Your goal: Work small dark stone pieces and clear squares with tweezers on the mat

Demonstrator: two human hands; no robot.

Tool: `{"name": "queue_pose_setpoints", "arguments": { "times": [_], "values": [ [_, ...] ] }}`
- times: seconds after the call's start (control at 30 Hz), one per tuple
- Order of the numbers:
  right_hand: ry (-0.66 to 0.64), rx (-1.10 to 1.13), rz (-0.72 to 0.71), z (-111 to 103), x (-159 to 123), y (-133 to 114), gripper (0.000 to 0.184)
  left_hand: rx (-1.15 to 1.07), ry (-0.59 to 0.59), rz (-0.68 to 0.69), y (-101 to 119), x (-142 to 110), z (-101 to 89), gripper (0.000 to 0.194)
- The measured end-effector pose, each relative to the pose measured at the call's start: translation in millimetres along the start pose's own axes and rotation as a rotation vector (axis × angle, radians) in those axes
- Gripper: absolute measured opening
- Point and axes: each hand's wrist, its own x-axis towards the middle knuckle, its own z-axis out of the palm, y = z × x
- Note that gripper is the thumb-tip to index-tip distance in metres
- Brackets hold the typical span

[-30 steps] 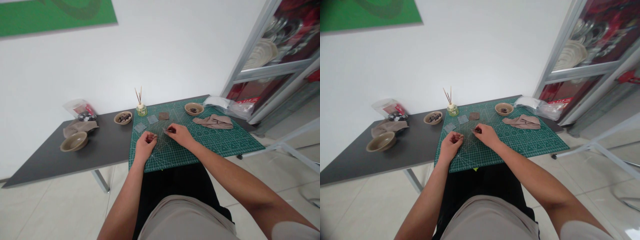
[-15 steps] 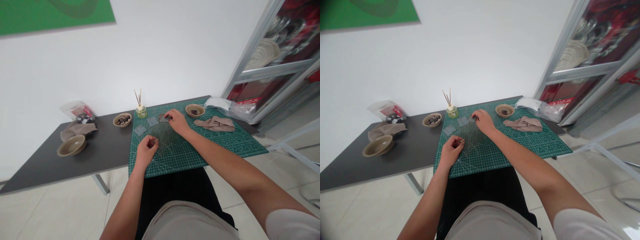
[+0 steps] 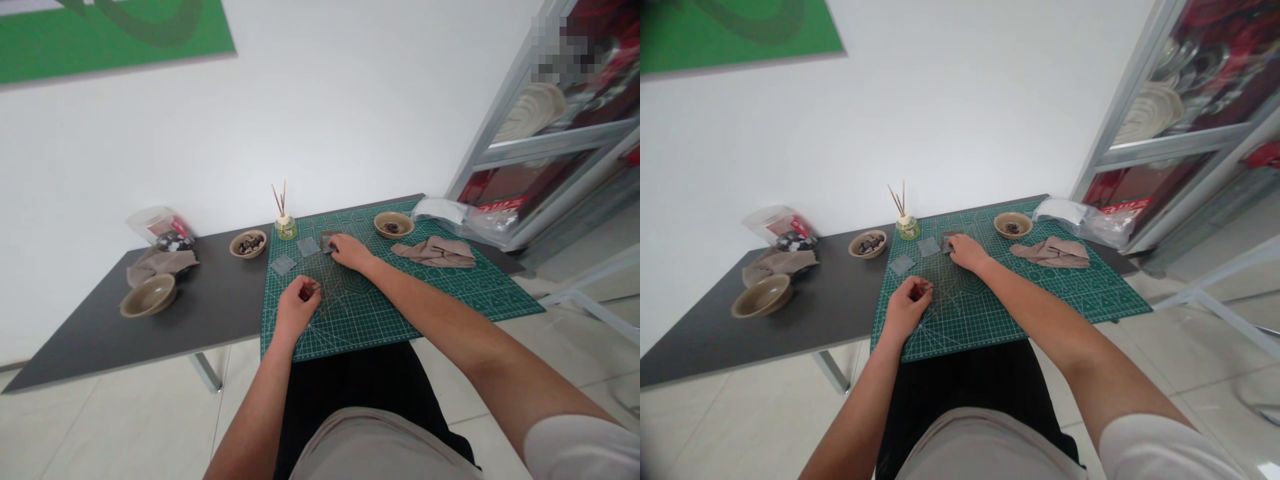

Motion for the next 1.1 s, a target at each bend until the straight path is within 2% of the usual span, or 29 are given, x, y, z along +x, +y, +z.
{"name": "queue_pose_setpoints", "arguments": {
  "times": [0.07, 0.2, 0.33, 0.4, 0.5, 0.6, 0.67, 0.73, 0.8, 1.1],
  "values": [
    [0.029, -0.008, -0.02, -1.7, -4.3, -1.0, 0.032, -0.003, 0.003, -0.001, 0.4, 0.0, -0.3, 0.008],
    [0.18, 0.004, 0.0, -6.4, -23.1, -10.6, 0.048, -0.027, 0.023, -0.002, 1.7, 0.2, -0.3, 0.011],
    [0.17, 0.173, -0.133, -7.1, -45.3, -30.6, 0.039, -0.049, 0.037, 0.019, 0.5, 0.2, -0.1, 0.012],
    [0.137, 0.176, -0.196, -4.3, -45.7, -39.9, 0.033, -0.081, 0.051, 0.03, -1.2, -0.9, -0.9, 0.013],
    [0.103, 0.116, -0.224, 3.0, -25.6, -48.2, 0.032, -0.13, 0.093, 0.035, -4.2, -3.5, -3.2, 0.011],
    [0.042, 0.052, -0.244, 10.6, 8.0, -50.5, 0.048, -0.155, 0.117, 0.029, -5.8, -5.4, -5.0, 0.012],
    [-0.058, 0.003, -0.27, 13.7, 28.4, -50.9, 0.056, -0.148, 0.104, 0.025, -5.4, -5.5, -5.4, 0.014],
    [-0.174, -0.052, -0.231, 14.9, 43.2, -51.4, 0.052, -0.138, 0.082, 0.02, -3.7, -5.1, -5.5, 0.016],
    [-0.22, -0.085, -0.229, 14.8, 52.5, -51.7, 0.047, -0.134, 0.066, 0.011, -1.5, -4.6, -5.6, 0.017],
    [-0.176, -0.2, -0.326, 17.6, 60.2, -43.2, 0.021, -0.172, 0.029, -0.034, 0.1, -4.9, -7.2, 0.014]
  ]
}}
